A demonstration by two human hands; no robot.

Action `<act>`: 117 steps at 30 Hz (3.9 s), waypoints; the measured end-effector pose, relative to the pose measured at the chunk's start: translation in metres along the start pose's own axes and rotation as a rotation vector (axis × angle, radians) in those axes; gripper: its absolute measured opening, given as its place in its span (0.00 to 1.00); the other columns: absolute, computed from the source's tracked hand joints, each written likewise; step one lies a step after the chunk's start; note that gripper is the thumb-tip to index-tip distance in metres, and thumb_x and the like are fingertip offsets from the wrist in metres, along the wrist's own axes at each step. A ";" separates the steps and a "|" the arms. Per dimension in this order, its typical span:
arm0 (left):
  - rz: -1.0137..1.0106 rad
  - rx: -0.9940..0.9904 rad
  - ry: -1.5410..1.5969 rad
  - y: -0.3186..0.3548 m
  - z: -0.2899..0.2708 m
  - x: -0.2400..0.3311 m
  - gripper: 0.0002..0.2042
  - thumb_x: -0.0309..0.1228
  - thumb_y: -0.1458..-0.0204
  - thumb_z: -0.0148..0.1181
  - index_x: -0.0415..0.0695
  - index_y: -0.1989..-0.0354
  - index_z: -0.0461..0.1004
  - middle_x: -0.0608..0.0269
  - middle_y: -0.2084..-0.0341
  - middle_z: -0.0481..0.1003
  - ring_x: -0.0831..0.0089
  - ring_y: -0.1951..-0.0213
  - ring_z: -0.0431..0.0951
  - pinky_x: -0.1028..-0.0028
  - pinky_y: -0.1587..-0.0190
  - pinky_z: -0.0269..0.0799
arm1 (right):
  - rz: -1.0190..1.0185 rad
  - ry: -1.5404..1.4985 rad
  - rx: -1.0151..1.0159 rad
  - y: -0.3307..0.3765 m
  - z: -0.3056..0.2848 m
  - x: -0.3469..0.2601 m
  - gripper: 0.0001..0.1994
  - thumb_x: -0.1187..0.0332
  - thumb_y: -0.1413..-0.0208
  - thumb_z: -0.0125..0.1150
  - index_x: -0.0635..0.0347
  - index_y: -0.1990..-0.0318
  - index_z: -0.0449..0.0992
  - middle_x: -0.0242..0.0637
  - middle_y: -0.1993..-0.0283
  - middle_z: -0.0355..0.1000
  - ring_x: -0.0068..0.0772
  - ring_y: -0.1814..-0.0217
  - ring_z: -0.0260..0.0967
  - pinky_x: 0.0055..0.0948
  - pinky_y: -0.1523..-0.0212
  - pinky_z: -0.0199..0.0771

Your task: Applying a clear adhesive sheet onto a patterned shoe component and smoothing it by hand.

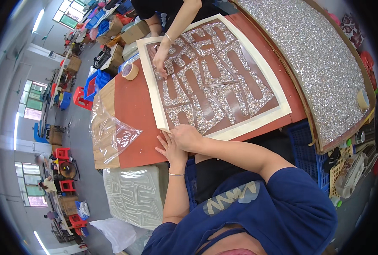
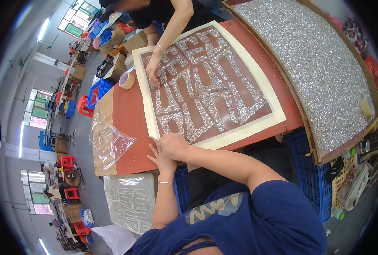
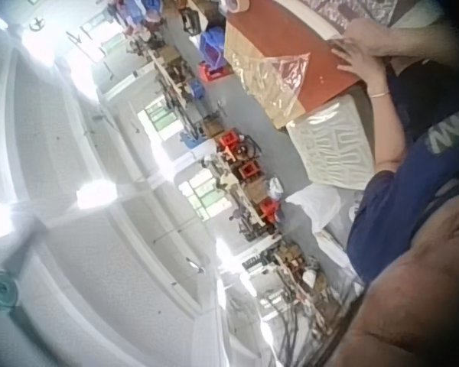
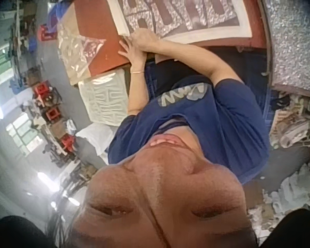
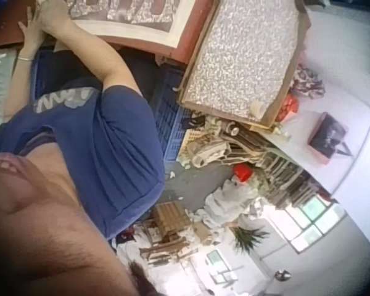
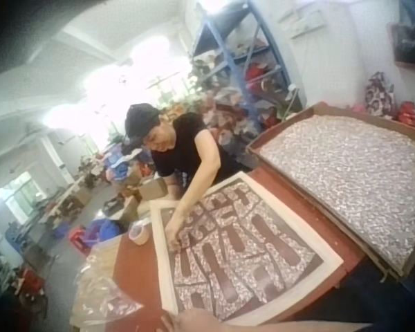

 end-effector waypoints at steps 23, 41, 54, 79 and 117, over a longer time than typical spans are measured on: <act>-0.324 0.266 0.545 0.000 -0.032 -0.012 0.37 0.50 0.52 0.60 0.41 0.38 0.57 0.41 0.35 0.47 0.43 0.33 0.40 0.34 0.40 0.33 | -0.220 0.625 -0.052 0.057 -0.043 -0.010 0.27 0.64 0.51 0.58 0.73 0.46 0.65 0.54 0.45 0.64 0.50 0.37 0.56 0.55 0.37 0.48; 0.023 0.115 0.153 0.025 -0.023 0.048 0.24 0.39 0.43 0.46 0.43 0.39 0.61 0.44 0.36 0.53 0.50 0.33 0.48 0.27 0.45 0.31 | -0.099 0.293 -0.127 0.043 -0.071 0.005 0.05 0.71 0.51 0.51 0.65 0.70 0.69 0.43 0.70 0.67 0.45 0.68 0.71 0.40 0.67 0.71; -0.061 -0.035 0.848 -0.004 -0.047 -0.001 0.23 0.42 0.52 0.61 0.41 0.50 0.73 0.51 0.50 0.71 0.62 0.46 0.70 0.52 0.41 0.56 | -0.032 0.190 0.171 -0.018 -0.175 0.039 0.05 0.70 0.44 0.48 0.61 0.67 0.67 0.45 0.70 0.67 0.52 0.71 0.69 0.46 0.70 0.69; 0.403 0.350 0.499 -0.141 -0.068 0.000 0.21 0.30 0.50 0.56 0.44 0.46 0.65 0.39 0.50 0.64 0.46 0.57 0.68 0.55 0.55 0.68 | -0.006 0.241 0.110 -0.079 -0.059 0.096 0.11 0.74 0.52 0.52 0.68 0.62 0.72 0.50 0.57 0.69 0.51 0.53 0.66 0.42 0.51 0.66; 0.129 0.087 0.874 -0.271 -0.028 0.018 0.15 0.30 0.52 0.53 0.36 0.57 0.68 0.50 0.64 0.70 0.59 0.65 0.71 0.61 0.64 0.70 | 0.027 0.622 -0.112 -0.035 -0.059 0.089 0.22 0.69 0.52 0.50 0.72 0.49 0.67 0.55 0.43 0.62 0.52 0.35 0.53 0.59 0.36 0.43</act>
Point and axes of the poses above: each hand's wrist, its own y-axis away from the middle knuckle, its own z-axis out of the palm, x = y × z, the point moved 7 cm from there along -y, towards the middle knuckle
